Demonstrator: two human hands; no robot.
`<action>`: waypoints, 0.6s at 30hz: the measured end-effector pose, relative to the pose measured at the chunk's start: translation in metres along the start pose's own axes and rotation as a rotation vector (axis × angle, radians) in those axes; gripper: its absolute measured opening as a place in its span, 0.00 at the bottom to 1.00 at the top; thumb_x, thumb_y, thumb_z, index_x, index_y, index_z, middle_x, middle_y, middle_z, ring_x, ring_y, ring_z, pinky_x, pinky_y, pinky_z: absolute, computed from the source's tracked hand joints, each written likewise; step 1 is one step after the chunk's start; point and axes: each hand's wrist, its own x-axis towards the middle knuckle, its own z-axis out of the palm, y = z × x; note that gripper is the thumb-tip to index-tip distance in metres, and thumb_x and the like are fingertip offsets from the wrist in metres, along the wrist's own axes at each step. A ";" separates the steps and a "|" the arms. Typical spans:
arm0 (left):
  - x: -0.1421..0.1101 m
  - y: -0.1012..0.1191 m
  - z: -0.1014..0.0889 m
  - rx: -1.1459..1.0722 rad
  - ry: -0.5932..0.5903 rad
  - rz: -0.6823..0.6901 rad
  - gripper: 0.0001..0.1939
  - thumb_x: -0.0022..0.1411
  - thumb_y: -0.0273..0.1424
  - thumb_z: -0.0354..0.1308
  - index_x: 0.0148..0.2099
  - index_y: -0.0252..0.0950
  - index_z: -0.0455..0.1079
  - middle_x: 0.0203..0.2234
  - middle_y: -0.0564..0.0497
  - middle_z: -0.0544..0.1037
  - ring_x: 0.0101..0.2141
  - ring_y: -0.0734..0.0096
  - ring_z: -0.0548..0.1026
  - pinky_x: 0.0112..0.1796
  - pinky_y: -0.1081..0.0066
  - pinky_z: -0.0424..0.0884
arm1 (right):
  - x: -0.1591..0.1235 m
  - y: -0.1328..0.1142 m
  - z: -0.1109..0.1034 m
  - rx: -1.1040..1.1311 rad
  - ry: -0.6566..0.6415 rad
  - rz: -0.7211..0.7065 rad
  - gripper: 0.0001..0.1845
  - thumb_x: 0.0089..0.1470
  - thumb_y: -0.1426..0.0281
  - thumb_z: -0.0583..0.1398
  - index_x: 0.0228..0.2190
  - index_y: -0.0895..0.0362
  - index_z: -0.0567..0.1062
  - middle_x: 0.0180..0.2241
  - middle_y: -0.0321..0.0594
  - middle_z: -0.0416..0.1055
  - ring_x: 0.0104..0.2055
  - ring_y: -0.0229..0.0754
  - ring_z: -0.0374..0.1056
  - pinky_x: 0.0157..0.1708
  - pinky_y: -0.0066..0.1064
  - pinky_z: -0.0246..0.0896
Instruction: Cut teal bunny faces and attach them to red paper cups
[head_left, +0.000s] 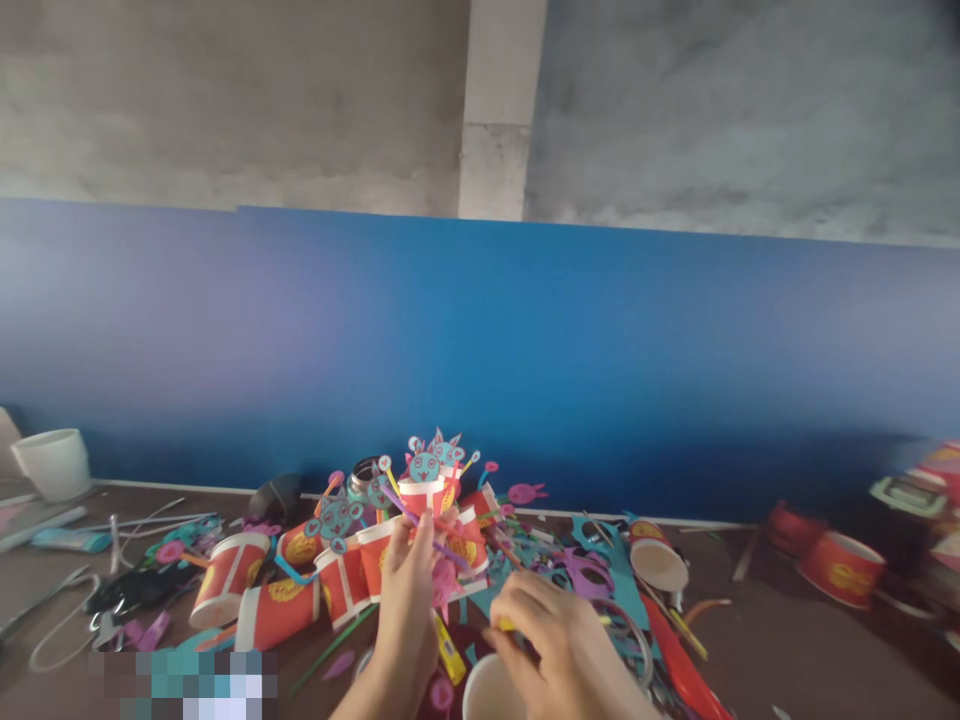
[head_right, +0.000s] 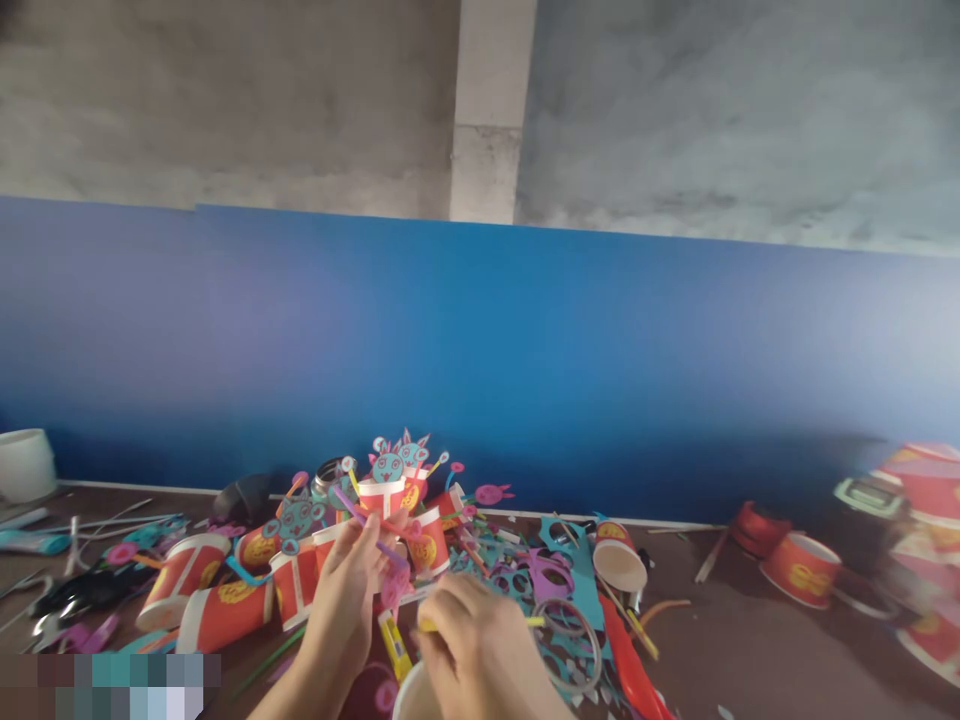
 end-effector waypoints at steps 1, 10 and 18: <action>0.002 0.002 0.000 -0.014 -0.009 -0.004 0.11 0.50 0.36 0.64 0.32 0.38 0.67 0.30 0.49 0.79 0.35 0.64 0.77 0.36 0.70 0.69 | -0.002 0.004 -0.003 -0.042 -0.035 0.075 0.10 0.51 0.76 0.55 0.21 0.54 0.69 0.23 0.35 0.70 0.25 0.38 0.67 0.23 0.26 0.54; -0.001 -0.009 -0.003 -0.030 -0.063 -0.127 0.09 0.53 0.34 0.63 0.37 0.39 0.69 0.34 0.50 0.79 0.40 0.63 0.76 0.40 0.71 0.69 | -0.018 0.043 0.000 -0.321 -0.264 0.519 0.08 0.41 0.76 0.59 0.26 0.52 0.75 0.28 0.41 0.77 0.32 0.51 0.73 0.25 0.30 0.56; -0.009 -0.016 0.003 -0.044 -0.126 -0.145 0.15 0.50 0.36 0.65 0.40 0.37 0.69 0.34 0.46 0.79 0.40 0.60 0.77 0.42 0.67 0.69 | 0.002 -0.004 0.008 0.187 0.037 0.347 0.04 0.52 0.69 0.57 0.30 0.53 0.72 0.26 0.37 0.75 0.28 0.42 0.70 0.28 0.27 0.59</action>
